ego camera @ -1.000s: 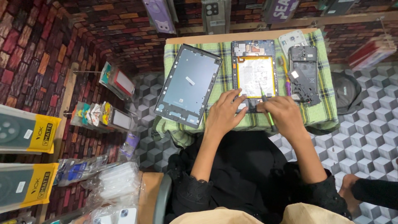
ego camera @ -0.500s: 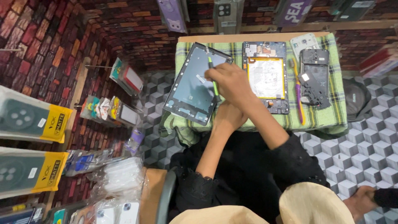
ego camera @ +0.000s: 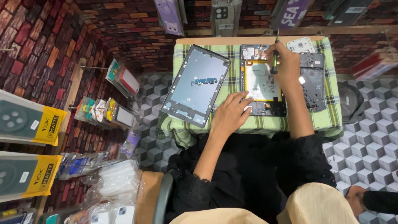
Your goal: The person uses a screwdriver to remove screws from the internal frame of a disassembled tablet. They then lift a small circuit board and place it on the detached screen assembly.
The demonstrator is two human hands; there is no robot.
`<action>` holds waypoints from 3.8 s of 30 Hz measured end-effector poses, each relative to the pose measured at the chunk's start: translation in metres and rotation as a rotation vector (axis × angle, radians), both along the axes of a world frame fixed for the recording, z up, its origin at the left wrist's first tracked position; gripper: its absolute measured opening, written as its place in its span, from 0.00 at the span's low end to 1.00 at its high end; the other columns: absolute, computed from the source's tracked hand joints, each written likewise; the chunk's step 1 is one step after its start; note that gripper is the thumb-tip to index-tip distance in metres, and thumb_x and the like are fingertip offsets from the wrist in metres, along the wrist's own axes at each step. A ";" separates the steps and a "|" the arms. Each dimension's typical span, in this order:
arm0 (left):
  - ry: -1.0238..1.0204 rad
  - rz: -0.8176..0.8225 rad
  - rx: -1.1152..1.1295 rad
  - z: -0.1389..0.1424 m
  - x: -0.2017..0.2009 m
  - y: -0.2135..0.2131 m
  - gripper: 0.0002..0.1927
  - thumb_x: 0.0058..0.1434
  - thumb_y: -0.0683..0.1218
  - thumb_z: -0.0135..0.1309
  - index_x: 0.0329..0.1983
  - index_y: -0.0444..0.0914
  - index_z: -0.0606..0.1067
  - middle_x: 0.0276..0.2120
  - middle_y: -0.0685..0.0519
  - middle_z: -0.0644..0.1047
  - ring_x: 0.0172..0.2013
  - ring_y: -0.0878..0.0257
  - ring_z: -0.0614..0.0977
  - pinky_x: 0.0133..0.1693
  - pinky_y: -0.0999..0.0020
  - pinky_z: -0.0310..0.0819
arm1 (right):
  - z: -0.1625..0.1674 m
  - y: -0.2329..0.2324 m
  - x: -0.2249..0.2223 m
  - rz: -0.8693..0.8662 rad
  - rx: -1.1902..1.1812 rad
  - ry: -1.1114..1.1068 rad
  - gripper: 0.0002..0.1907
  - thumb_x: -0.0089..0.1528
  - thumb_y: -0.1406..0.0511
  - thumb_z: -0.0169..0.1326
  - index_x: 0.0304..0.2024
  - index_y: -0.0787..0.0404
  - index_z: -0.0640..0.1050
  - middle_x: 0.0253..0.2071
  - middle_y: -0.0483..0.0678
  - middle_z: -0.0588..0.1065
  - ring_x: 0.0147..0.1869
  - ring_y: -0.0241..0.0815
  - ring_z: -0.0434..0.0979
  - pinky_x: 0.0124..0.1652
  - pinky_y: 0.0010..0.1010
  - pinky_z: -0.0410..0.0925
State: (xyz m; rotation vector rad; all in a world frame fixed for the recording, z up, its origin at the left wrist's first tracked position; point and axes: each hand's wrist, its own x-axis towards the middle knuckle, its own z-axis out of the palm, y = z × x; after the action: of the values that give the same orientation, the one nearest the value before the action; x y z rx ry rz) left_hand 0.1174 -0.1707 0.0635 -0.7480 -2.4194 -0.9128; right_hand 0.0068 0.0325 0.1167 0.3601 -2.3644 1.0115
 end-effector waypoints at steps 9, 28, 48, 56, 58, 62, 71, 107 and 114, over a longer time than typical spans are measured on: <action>-0.025 -0.003 -0.013 0.002 -0.010 0.008 0.14 0.63 0.49 0.58 0.52 0.43 0.79 0.58 0.55 0.77 0.58 0.58 0.77 0.51 0.62 0.79 | -0.027 0.008 -0.022 0.024 0.286 0.123 0.20 0.55 0.77 0.58 0.48 0.60 0.72 0.41 0.53 0.75 0.50 0.58 0.74 0.46 0.49 0.67; 0.077 0.289 -0.015 0.008 -0.193 0.103 0.17 0.54 0.38 0.52 0.49 0.33 0.75 0.51 0.45 0.77 0.51 0.48 0.77 0.41 0.59 0.82 | -0.039 0.019 -0.049 -0.020 0.245 0.189 0.27 0.52 0.76 0.62 0.53 0.60 0.72 0.42 0.53 0.74 0.49 0.58 0.74 0.47 0.48 0.67; -0.012 0.337 -0.077 -0.019 -0.202 0.083 0.19 0.61 0.37 0.53 0.57 0.34 0.76 0.61 0.47 0.74 0.59 0.50 0.74 0.47 0.59 0.82 | -0.009 0.008 -0.064 0.129 -0.342 0.272 0.08 0.72 0.72 0.55 0.54 0.66 0.78 0.49 0.50 0.71 0.53 0.41 0.76 0.51 0.29 0.74; 0.007 0.357 -0.180 -0.002 -0.207 0.077 0.22 0.54 0.35 0.58 0.54 0.32 0.76 0.59 0.46 0.75 0.55 0.49 0.78 0.41 0.61 0.84 | -0.029 0.002 -0.095 0.082 -0.316 0.248 0.38 0.72 0.77 0.57 0.76 0.62 0.49 0.45 0.49 0.78 0.50 0.40 0.85 0.50 0.28 0.79; 0.002 0.339 -0.140 -0.001 -0.209 0.075 0.24 0.49 0.36 0.59 0.52 0.30 0.76 0.57 0.44 0.75 0.52 0.48 0.78 0.40 0.60 0.83 | -0.034 0.003 -0.096 0.073 -0.308 0.235 0.44 0.71 0.78 0.58 0.78 0.59 0.44 0.46 0.52 0.77 0.48 0.40 0.84 0.46 0.28 0.79; -0.030 0.390 -0.144 0.001 -0.209 0.068 0.16 0.56 0.34 0.57 0.49 0.34 0.77 0.50 0.49 0.78 0.52 0.52 0.79 0.44 0.63 0.83 | -0.033 0.008 -0.097 0.124 -0.221 0.314 0.44 0.70 0.81 0.58 0.76 0.56 0.45 0.48 0.54 0.78 0.52 0.41 0.86 0.50 0.32 0.81; 0.064 0.413 -0.155 0.008 -0.207 0.068 0.15 0.53 0.34 0.58 0.45 0.33 0.80 0.47 0.50 0.79 0.50 0.54 0.78 0.41 0.65 0.82 | -0.022 0.030 -0.094 -0.025 -0.151 0.327 0.42 0.67 0.82 0.59 0.76 0.53 0.56 0.50 0.53 0.75 0.51 0.43 0.85 0.42 0.26 0.81; 0.026 0.427 -0.169 -0.002 -0.212 0.071 0.16 0.54 0.34 0.58 0.47 0.34 0.80 0.50 0.51 0.78 0.52 0.54 0.79 0.42 0.66 0.83 | -0.027 0.028 -0.098 0.039 -0.118 0.374 0.36 0.67 0.83 0.60 0.72 0.58 0.63 0.54 0.55 0.75 0.60 0.46 0.83 0.50 0.31 0.79; 0.026 0.433 -0.183 0.001 -0.213 0.071 0.17 0.53 0.34 0.58 0.47 0.34 0.80 0.50 0.51 0.78 0.52 0.54 0.79 0.41 0.67 0.83 | -0.026 0.029 -0.101 0.036 -0.104 0.387 0.35 0.68 0.83 0.61 0.72 0.58 0.63 0.53 0.54 0.75 0.60 0.46 0.83 0.50 0.31 0.79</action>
State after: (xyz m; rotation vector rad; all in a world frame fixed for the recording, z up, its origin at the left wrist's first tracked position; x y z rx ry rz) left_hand -0.0955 -0.0995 0.0641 -0.2687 -2.5198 -0.5130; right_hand -0.0938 0.0610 0.0904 0.5109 -1.9583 0.9766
